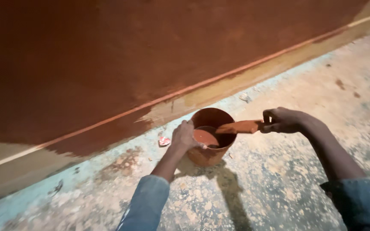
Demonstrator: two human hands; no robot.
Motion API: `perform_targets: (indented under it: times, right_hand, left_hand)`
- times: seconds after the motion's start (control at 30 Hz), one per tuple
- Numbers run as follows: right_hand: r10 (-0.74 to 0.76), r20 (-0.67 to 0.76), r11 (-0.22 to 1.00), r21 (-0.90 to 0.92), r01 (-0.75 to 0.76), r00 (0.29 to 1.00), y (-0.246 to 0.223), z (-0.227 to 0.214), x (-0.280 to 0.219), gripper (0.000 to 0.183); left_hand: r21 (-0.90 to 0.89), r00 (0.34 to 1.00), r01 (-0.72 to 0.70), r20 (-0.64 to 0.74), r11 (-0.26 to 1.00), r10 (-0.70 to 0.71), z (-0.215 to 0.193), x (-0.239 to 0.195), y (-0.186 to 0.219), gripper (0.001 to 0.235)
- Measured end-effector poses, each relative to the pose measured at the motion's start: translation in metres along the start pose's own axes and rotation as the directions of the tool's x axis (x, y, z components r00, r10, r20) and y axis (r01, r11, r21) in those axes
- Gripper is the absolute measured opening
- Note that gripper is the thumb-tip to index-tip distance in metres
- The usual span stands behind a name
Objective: The person paints a wall with reddish-brown paint using a brush. They repeatedly dip the brush into a bucket and apply paint in horizontal strokes along the lower section of the wall, gradually covering more area.
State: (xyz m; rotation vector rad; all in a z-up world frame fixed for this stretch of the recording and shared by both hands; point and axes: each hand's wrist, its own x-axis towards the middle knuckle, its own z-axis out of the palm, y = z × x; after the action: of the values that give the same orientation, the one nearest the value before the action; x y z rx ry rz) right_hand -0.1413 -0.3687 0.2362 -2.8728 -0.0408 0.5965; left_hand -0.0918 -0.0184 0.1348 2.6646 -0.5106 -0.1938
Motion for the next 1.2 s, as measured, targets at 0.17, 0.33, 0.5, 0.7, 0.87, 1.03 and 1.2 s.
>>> perform_targets:
  times: [0.17, 0.33, 0.5, 0.7, 0.87, 1.03, 1.2]
  right_hand:
    - [0.033, 0.088, 0.917, 0.395, -0.065, 0.996, -0.023, 0.021, 0.02, 0.041]
    - [-0.061, 0.038, 0.744, 0.668, 0.02, 0.997, -0.064, 0.054, 0.024, 0.04]
    - [-0.215, 0.05, 0.576, 0.813, 0.085, 0.975, -0.123, 0.066, 0.016, 0.037]
    - [-0.212, 0.064, 0.475, 0.879, 0.045, 0.975, -0.173, 0.084, 0.034, 0.038]
    - [-0.404, -0.246, 0.69, 0.55, 0.47, 0.881, -0.184, 0.136, 0.1, 0.04]
    - [-0.365, -0.499, 0.779, 0.298, 0.552, 0.786, -0.23, 0.19, 0.159, 0.038]
    - [0.28, -0.275, 0.524, 0.847, 0.093, 0.92, -0.287, 0.209, 0.179, 0.057]
  left_hand:
    - [0.167, 0.999, -0.01, 0.032, 0.986, 0.005, -0.025, -0.015, -0.01, 0.093]
    - [0.366, 0.996, 0.072, 0.03, 0.928, -0.089, -0.052, -0.027, -0.06, 0.085]
    - [0.468, 0.992, 0.113, -0.011, 0.876, -0.122, -0.077, -0.048, -0.12, 0.076]
    - [0.492, 0.987, 0.117, 0.035, 0.863, -0.155, -0.093, -0.07, -0.161, 0.064]
    - [0.478, 0.995, 0.04, 0.064, 0.877, -0.081, -0.086, -0.071, -0.171, 0.068]
    - [0.553, 0.999, 0.028, 0.012, 0.832, -0.042, -0.064, -0.051, -0.175, 0.076]
    - [0.49, 0.989, 0.114, -0.137, 0.864, -0.053, -0.018, -0.007, -0.204, 0.041]
